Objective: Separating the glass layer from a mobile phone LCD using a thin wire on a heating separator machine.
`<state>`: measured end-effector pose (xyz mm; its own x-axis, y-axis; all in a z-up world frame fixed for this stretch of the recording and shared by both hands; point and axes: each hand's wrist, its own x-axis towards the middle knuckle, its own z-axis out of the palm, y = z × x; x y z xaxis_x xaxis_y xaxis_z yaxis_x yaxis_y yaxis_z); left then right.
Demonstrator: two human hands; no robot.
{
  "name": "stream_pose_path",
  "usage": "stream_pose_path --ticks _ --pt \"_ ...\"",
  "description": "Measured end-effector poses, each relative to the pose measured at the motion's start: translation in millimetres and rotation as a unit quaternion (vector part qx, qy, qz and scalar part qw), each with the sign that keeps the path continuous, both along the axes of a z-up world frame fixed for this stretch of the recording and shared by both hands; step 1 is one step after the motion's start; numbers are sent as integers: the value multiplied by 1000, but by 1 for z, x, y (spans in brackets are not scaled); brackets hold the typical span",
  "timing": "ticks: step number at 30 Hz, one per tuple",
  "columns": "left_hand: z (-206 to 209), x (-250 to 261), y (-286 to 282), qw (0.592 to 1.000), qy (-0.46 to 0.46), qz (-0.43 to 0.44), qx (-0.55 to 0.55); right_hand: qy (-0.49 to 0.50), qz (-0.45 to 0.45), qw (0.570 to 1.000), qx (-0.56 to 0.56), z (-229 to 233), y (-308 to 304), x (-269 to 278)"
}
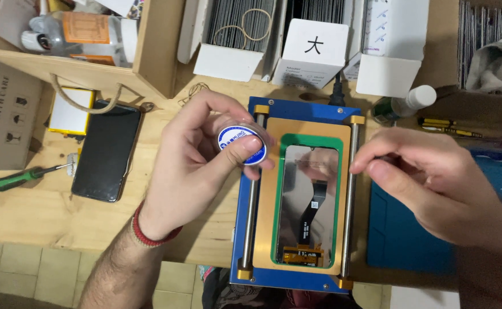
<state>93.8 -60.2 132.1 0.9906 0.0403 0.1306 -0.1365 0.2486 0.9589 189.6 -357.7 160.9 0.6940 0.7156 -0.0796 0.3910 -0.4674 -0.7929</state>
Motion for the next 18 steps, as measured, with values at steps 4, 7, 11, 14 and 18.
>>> stream_pose_path --ticks 4,7,11,14,18 --pt "3 4 -1 998 26 -32 45 12 -25 1000 6 7 4 4" --pt "0 5 0 990 31 -69 120 33 -56 998 26 13 10 5" --pt "-2 -1 -2 990 63 -107 63 57 -98 991 65 16 15 7" --pt "-5 -10 -3 992 27 -92 82 110 -89 983 116 22 17 8" --pt "-6 -18 -6 978 -77 13 193 152 -57 975 152 29 18 7"
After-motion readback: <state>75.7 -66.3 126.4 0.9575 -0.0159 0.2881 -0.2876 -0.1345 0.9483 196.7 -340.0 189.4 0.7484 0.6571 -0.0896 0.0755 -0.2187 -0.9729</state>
